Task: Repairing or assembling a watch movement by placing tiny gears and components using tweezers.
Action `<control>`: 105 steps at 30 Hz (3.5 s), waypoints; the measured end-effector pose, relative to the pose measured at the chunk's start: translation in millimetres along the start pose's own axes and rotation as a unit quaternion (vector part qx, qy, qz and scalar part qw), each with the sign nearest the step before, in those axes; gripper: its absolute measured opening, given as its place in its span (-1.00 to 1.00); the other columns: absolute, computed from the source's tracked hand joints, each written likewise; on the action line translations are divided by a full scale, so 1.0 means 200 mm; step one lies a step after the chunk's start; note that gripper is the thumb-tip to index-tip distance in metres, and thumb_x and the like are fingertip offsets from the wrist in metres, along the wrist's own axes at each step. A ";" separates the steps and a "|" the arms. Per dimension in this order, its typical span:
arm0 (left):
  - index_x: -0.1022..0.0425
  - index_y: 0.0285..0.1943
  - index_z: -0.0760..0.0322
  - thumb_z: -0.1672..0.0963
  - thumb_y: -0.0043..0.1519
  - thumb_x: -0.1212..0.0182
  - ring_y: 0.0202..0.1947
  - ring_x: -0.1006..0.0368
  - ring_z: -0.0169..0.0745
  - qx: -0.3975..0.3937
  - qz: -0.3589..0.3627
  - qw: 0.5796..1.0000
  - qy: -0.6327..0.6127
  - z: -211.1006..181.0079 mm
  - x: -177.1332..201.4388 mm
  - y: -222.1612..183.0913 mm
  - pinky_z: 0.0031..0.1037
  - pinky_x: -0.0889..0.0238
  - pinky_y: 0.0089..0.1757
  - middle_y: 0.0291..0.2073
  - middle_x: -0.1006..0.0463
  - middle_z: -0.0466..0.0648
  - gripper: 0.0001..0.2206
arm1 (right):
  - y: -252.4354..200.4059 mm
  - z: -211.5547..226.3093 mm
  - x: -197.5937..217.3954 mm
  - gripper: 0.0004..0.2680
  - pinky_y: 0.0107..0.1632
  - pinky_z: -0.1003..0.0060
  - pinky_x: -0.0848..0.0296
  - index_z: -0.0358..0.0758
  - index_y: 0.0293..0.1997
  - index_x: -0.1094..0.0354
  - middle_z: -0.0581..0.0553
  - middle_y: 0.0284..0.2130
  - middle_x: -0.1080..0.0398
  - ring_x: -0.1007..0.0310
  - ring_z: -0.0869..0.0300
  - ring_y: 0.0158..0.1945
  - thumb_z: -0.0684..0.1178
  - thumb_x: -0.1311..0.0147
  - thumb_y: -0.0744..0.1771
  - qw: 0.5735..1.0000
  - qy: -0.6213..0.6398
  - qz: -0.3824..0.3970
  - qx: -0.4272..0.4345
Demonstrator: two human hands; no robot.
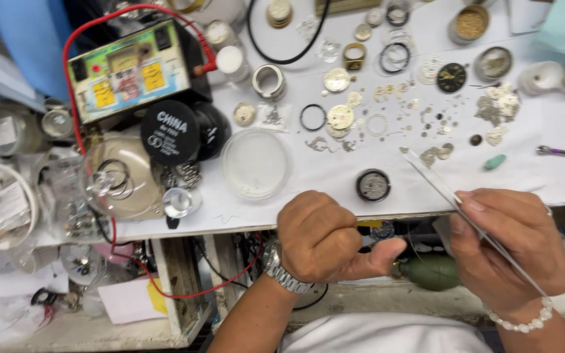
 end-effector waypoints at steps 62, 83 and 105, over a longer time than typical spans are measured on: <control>-0.14 -0.52 0.17 0.00 0.24 -0.24 -0.67 -0.06 -0.25 -0.002 0.046 0.997 0.063 0.00 -0.06 -0.03 -0.47 0.07 -0.58 -0.64 -0.27 -0.14 -0.61 | 0.05 -0.12 0.14 -0.86 0.03 0.05 -0.53 -0.47 0.00 -0.43 -0.45 -0.11 -0.46 -0.50 -0.16 -0.09 -0.44 -0.24 0.39 0.996 -0.076 -0.023 0.026; -0.12 -0.57 0.19 0.03 0.28 -0.24 -0.68 -0.05 -0.27 -0.013 0.020 0.999 0.029 0.00 -0.03 0.01 -0.47 0.11 -0.58 -0.61 -0.31 -0.12 -0.57 | 0.28 0.02 -0.06 -0.90 -0.07 0.02 -0.56 -0.56 -0.04 -0.44 -0.49 -0.18 -0.49 -0.54 -0.17 -0.19 -0.44 -0.17 0.37 0.995 -0.024 0.044 0.091; -0.23 -0.56 0.21 0.01 0.26 -0.26 -0.66 -0.21 -0.21 -0.011 -0.001 1.000 0.010 0.01 0.00 0.01 -0.44 0.00 -0.55 -0.58 -0.38 -0.09 -0.60 | 0.38 0.09 -0.14 -0.88 0.06 0.09 -0.41 -0.59 -0.09 -0.47 -0.46 -0.15 -0.54 -0.58 -0.14 -0.09 -0.47 -0.31 0.35 0.996 0.035 0.086 -0.004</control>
Point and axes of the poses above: each hand's wrist, its own y-axis towards the middle knuckle, its own x-axis out of the back of the hand, z = x × y, the point moved 3 cm from there along y, towards the middle knuckle
